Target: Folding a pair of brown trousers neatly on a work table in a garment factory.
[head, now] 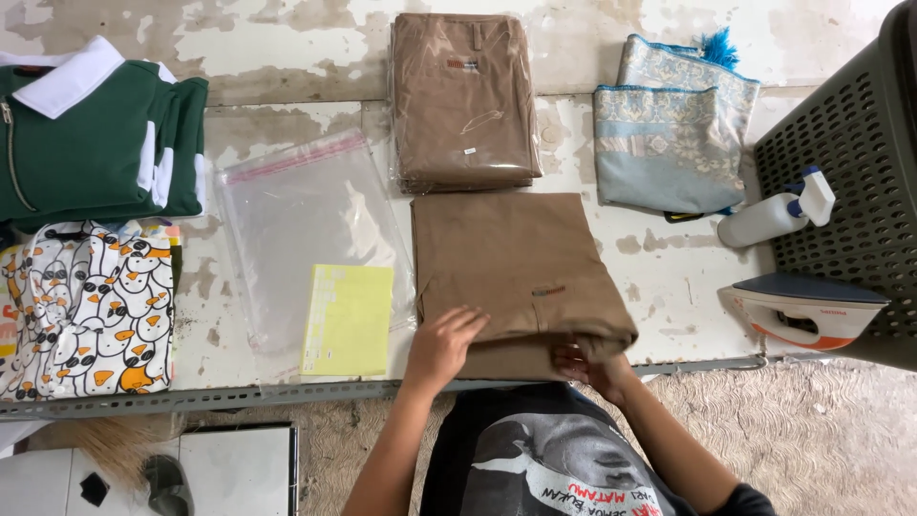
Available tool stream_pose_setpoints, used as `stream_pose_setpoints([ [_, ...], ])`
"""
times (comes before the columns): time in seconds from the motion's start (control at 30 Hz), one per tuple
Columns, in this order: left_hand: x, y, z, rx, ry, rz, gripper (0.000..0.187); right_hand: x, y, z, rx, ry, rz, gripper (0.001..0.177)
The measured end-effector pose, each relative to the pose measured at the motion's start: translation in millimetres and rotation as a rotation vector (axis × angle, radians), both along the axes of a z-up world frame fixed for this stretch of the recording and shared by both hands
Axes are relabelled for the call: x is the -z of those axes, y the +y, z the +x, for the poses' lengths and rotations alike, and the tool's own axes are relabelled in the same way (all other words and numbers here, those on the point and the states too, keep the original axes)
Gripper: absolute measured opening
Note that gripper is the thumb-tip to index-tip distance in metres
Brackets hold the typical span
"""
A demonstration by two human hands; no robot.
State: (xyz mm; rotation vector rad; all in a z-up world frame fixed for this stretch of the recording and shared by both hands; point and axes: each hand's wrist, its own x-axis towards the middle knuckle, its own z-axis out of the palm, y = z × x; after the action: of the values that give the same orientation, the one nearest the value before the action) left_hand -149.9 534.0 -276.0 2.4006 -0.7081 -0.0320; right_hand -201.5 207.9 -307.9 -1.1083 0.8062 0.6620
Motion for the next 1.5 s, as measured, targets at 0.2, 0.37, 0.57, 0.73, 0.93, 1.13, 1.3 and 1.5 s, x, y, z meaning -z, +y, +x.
stream_pose_setpoints([
  [0.2,11,-1,-40,0.068,-0.122,0.095,0.040,30,-26,-13,0.444,0.074,0.058,0.084],
  [0.37,-1,-7,-35,0.040,-0.007,0.100,0.042,10,-34,4,0.181,0.094,-0.177,0.066],
  [0.57,-40,-67,-39,0.130,0.037,0.075,0.102,-145,54,34,0.076,-0.064,-0.174,0.061],
  [0.73,-47,-96,-19,-0.248,0.004,-0.332,0.085,-154,81,47,-0.119,-0.229,-0.193,0.075],
  [0.93,-37,-63,30,-0.365,-0.004,-0.401,0.043,-54,38,39,-0.041,-0.448,-0.287,0.090],
  [1.13,-92,-41,61,-0.553,-0.094,-0.546,0.026,-14,37,7,-0.527,-0.078,-0.966,0.092],
  [1.3,-115,-16,75,-0.599,-0.229,-0.646,0.016,19,33,13,-0.247,-0.129,-0.542,0.051],
  [1.5,-160,71,77,-0.751,-0.251,-0.716,0.019,-42,-52,46,-0.507,-0.370,-0.861,0.044],
])
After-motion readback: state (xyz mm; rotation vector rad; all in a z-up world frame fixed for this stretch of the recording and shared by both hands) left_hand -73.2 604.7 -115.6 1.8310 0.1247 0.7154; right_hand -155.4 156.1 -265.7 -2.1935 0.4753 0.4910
